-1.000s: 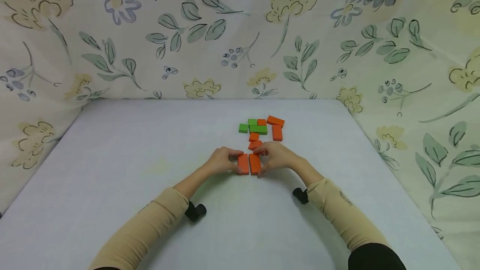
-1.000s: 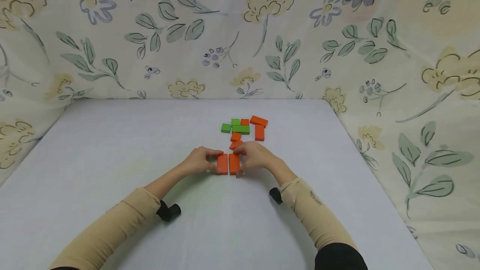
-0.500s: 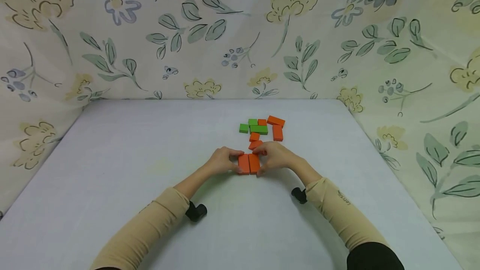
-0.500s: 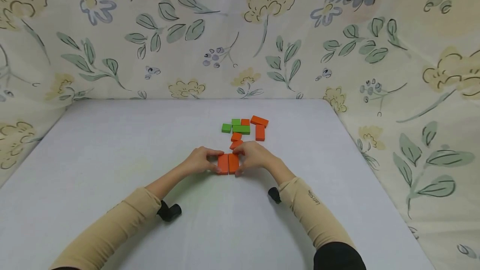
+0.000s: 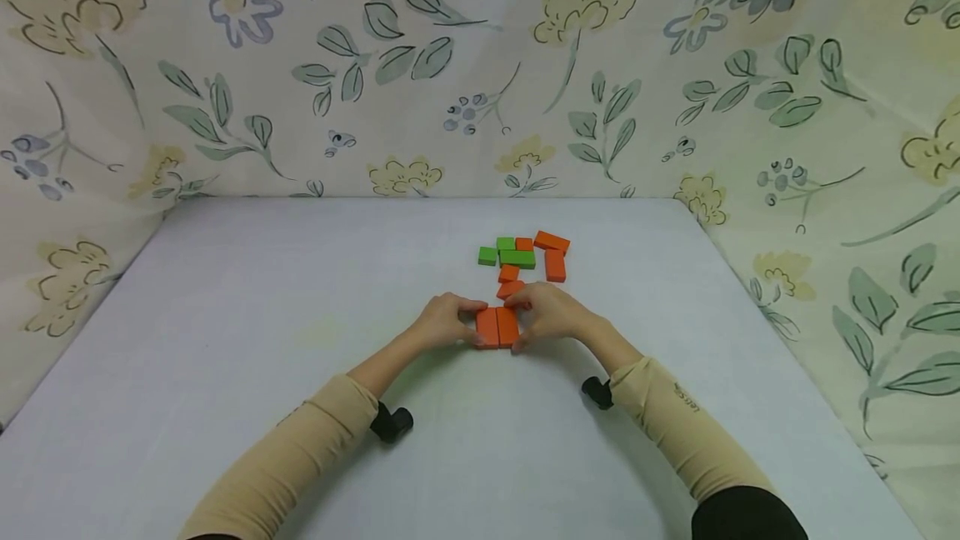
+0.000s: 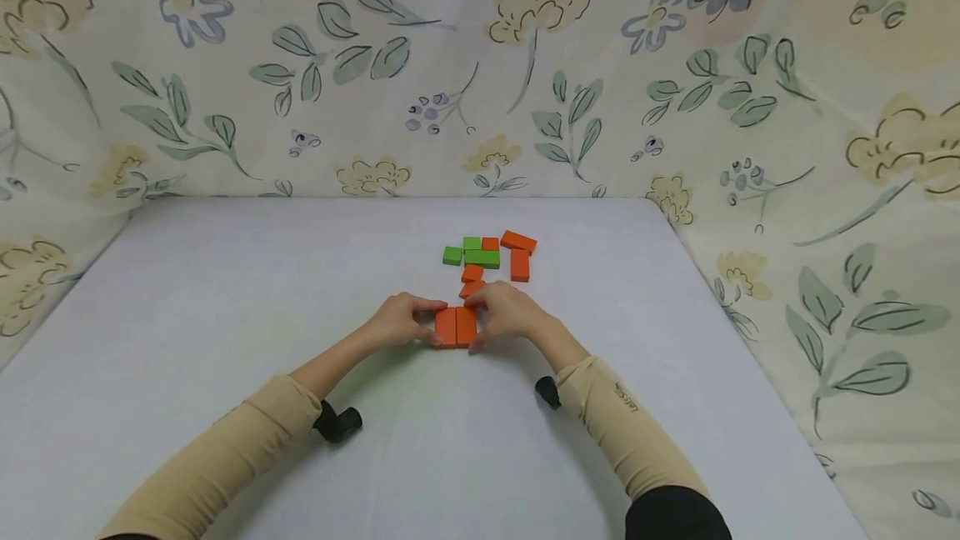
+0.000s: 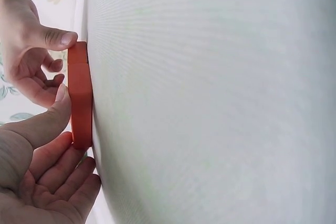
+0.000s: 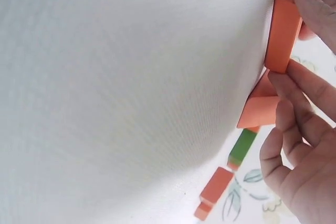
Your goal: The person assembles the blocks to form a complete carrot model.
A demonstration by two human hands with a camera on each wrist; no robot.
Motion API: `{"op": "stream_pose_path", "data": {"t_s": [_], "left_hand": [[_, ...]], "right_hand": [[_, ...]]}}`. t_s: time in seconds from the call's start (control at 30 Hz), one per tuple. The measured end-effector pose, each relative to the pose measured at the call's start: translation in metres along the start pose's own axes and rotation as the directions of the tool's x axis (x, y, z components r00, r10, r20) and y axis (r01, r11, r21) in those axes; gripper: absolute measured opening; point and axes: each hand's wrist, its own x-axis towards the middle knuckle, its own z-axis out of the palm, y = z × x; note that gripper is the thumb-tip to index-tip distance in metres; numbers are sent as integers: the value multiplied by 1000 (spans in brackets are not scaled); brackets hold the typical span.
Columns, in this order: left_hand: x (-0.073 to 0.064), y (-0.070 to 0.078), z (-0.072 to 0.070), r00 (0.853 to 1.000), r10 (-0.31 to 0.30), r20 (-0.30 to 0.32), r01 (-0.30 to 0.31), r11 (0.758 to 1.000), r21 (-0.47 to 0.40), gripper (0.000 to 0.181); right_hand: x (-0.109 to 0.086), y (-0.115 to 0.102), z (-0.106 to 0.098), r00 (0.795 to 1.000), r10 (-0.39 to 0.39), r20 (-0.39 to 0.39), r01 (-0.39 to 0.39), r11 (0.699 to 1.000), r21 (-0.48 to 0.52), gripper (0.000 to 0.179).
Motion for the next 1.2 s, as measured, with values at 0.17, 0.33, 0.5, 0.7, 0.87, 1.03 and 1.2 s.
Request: {"op": "stream_pose_path", "data": {"t_s": [0.17, 0.33, 0.5, 0.7, 0.87, 1.03, 1.2], "left_hand": [[0, 0, -1, 1000, 1, -5, -1, 1000, 1, 57], [-1, 1, -1, 1000, -3, -9, 3, 1000, 17, 57], [-1, 1, -1, 1000, -15, -18, 15, 1000, 12, 58], [1, 0, 2, 1000, -9, -26, 9, 1000, 8, 57], [2, 0, 5, 1000, 6, -19, -6, 1000, 2, 57], [1, -1, 4, 1000, 3, -23, -3, 1000, -1, 57], [1, -1, 3, 1000, -1, -31, 1, 1000, 3, 57]], "right_hand": [[-4, 5, -9, 1000, 25, -14, -23, 997, 76, 63], [-4, 25, -26, 979, 117, -168, -91, 984, 153, 46], [2, 55, -38, 927, 243, -286, -210, 967, 142, 38], [11, 74, -43, 926, 331, -183, -314, 942, 118, 56], [15, 70, -43, 930, 344, -126, -339, 939, 64, 61], [22, 64, -41, 933, 340, -117, -346, 937, -38, 64], [25, 62, -41, 936, 339, -100, -351, 926, -143, 65]]}}
